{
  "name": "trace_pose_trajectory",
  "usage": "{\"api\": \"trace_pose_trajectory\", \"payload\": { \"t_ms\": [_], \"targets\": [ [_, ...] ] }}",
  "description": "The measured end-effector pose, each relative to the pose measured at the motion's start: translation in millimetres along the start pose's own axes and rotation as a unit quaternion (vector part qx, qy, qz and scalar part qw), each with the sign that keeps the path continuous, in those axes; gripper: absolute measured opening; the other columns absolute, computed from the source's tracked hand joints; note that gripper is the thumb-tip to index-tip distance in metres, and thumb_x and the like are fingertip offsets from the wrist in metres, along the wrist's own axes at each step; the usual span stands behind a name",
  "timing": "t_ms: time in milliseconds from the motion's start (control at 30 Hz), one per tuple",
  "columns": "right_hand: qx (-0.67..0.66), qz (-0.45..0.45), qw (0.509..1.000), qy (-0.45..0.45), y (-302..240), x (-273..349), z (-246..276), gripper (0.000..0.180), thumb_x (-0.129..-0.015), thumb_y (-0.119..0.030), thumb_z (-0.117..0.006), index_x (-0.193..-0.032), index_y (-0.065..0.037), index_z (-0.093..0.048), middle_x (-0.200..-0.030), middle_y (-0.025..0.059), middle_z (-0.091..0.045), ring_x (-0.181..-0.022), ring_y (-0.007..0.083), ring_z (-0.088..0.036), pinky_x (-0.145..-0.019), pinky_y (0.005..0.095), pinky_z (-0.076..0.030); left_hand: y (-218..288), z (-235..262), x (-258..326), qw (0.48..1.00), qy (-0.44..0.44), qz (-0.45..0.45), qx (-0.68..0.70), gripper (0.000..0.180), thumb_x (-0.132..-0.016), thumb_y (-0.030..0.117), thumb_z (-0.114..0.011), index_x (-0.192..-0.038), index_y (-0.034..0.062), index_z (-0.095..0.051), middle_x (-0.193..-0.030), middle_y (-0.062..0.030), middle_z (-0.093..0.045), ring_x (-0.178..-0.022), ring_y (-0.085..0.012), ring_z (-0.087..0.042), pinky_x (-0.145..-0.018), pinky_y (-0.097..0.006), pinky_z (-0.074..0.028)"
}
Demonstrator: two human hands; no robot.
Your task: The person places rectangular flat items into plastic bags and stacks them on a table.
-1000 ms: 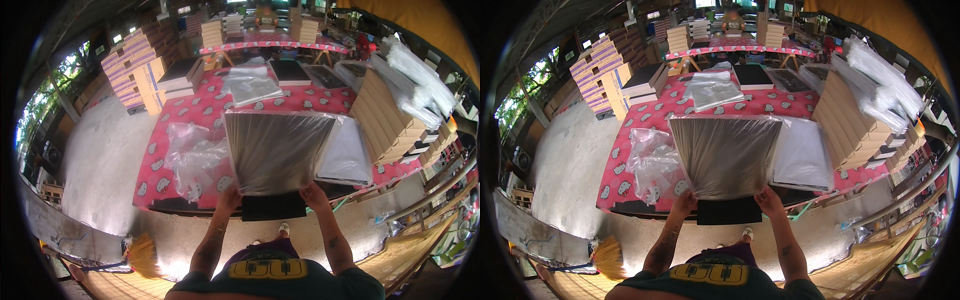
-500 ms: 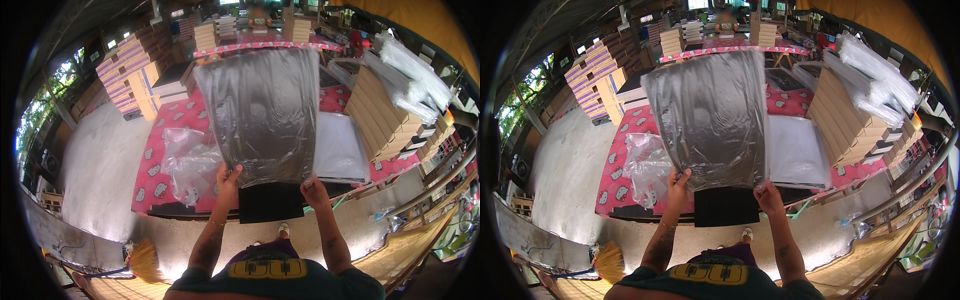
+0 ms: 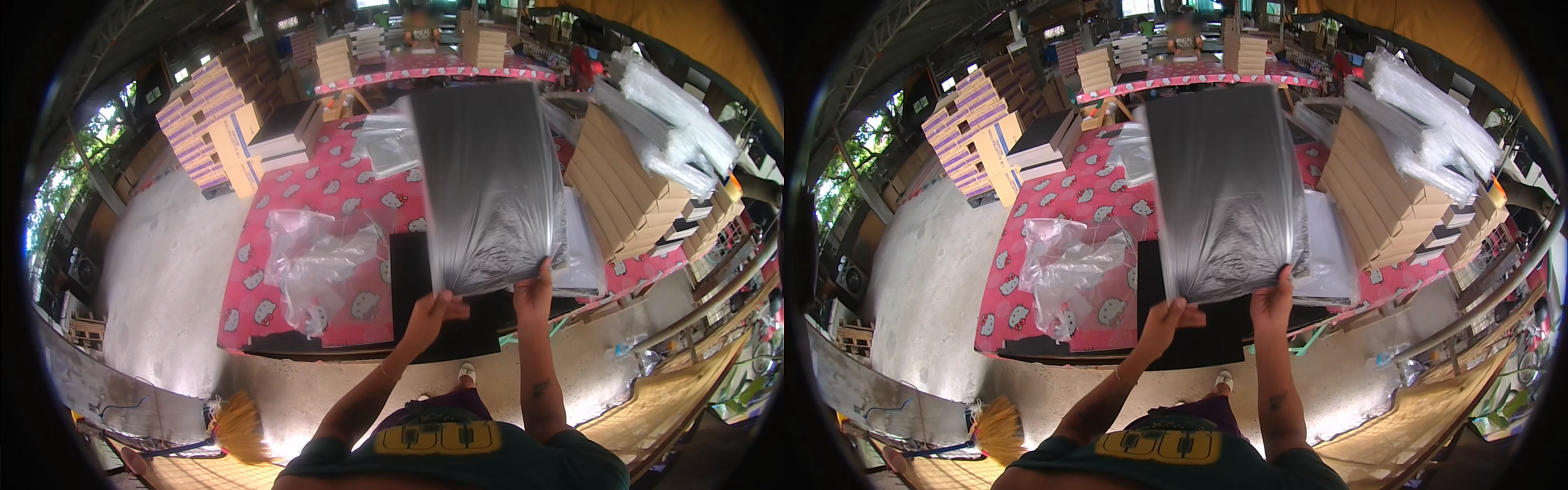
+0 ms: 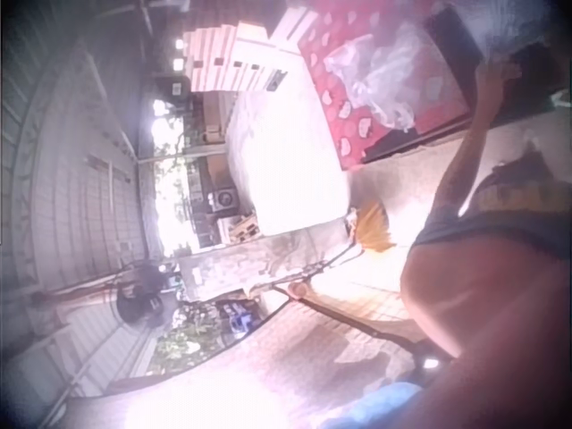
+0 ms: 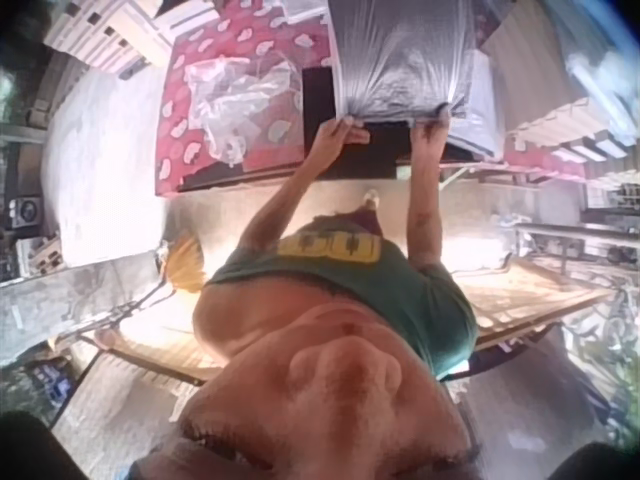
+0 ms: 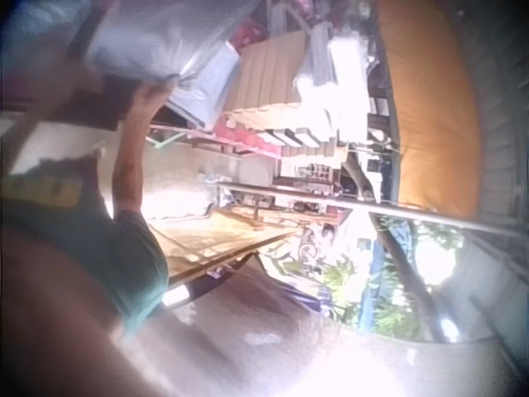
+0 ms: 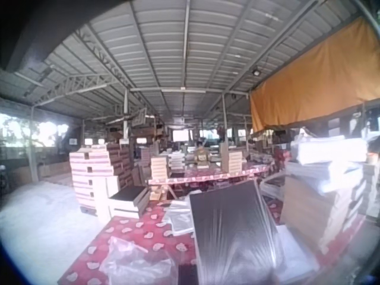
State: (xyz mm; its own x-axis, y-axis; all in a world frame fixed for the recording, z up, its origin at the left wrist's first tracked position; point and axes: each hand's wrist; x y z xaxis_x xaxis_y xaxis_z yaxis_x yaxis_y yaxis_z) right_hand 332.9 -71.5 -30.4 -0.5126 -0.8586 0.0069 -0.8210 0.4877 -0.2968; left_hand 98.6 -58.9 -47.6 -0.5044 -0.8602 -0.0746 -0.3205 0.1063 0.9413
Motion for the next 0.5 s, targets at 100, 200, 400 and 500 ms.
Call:
{"api": "trace_pose_trajectory", "payload": {
  "t_ms": [100, 200, 400, 500],
  "targets": [
    [-0.023, 0.068, 0.992, 0.1, -17.8, -25.5, 23.2, 0.037, -0.096, -0.022, -0.053, -0.121, 0.005, -0.049, -0.121, 0.0146, -0.057, -0.109, 0.0246, -0.056, -0.1, 0.0387, -0.044, -18.0, 9.0, 25.5, 0.992, -0.004, 0.074, -0.104, 0.03, -0.1, 0.022, -0.044, -0.105, -0.0055, -0.055, -0.1, -0.0154, -0.064, -0.085, -0.0249, -0.067, -0.073, -0.032, -0.054],
    [0.006, 0.113, 0.982, 0.153, -36.0, -40.0, 32.5, 0.031, -0.099, -0.016, -0.043, -0.119, 0.007, -0.049, -0.12, 0.0156, -0.057, -0.105, 0.0249, -0.058, -0.099, 0.0377, -0.046, -27.7, 64.3, 40.1, 0.919, 0.101, 0.015, -0.38, 0.029, -0.095, 0.021, -0.05, -0.113, -0.0015, -0.054, -0.104, -0.0208, -0.063, -0.096, -0.0329, -0.064, -0.078, -0.039, -0.052],
    [0.102, 0.188, 0.95, 0.227, -88.8, -89.9, 111.6, 0.035, -0.1, -0.017, -0.034, -0.125, 0.006, -0.045, -0.125, 0.0176, -0.053, -0.117, 0.0314, -0.052, -0.103, 0.0467, -0.04, 5.2, 181.7, 60.7, 0.521, 0.385, -0.015, -0.762, 0.051, -0.082, 0.019, -0.061, -0.129, 0.0075, -0.047, -0.135, -0.025, -0.042, -0.119, -0.0408, -0.046, -0.101, -0.058, -0.031],
    [0.186, 0.14, 0.93, 0.283, -87.6, -89.5, 113.4, 0.041, -0.098, -0.024, -0.041, -0.13, 0.002, -0.043, -0.131, 0.0159, -0.049, -0.121, 0.0318, -0.048, -0.102, 0.0474, -0.039, 13.3, 218.4, 76.9, 0.527, 0.384, 0.126, -0.747, 0.038, -0.081, 0.018, -0.061, -0.117, 0.0071, -0.054, -0.119, -0.0198, -0.055, -0.112, -0.0355, -0.052, -0.1, -0.057, -0.031]
  ]
}}
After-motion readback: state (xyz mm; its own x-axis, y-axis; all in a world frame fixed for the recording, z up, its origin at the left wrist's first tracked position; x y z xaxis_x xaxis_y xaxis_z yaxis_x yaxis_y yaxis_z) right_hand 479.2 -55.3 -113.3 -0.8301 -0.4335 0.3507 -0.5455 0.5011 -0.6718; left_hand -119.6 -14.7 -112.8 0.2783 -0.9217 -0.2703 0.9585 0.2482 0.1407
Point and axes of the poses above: each hand's wrist, its own x-axis away from the middle knuckle, its own z-axis out of the back of the hand, y = z × x
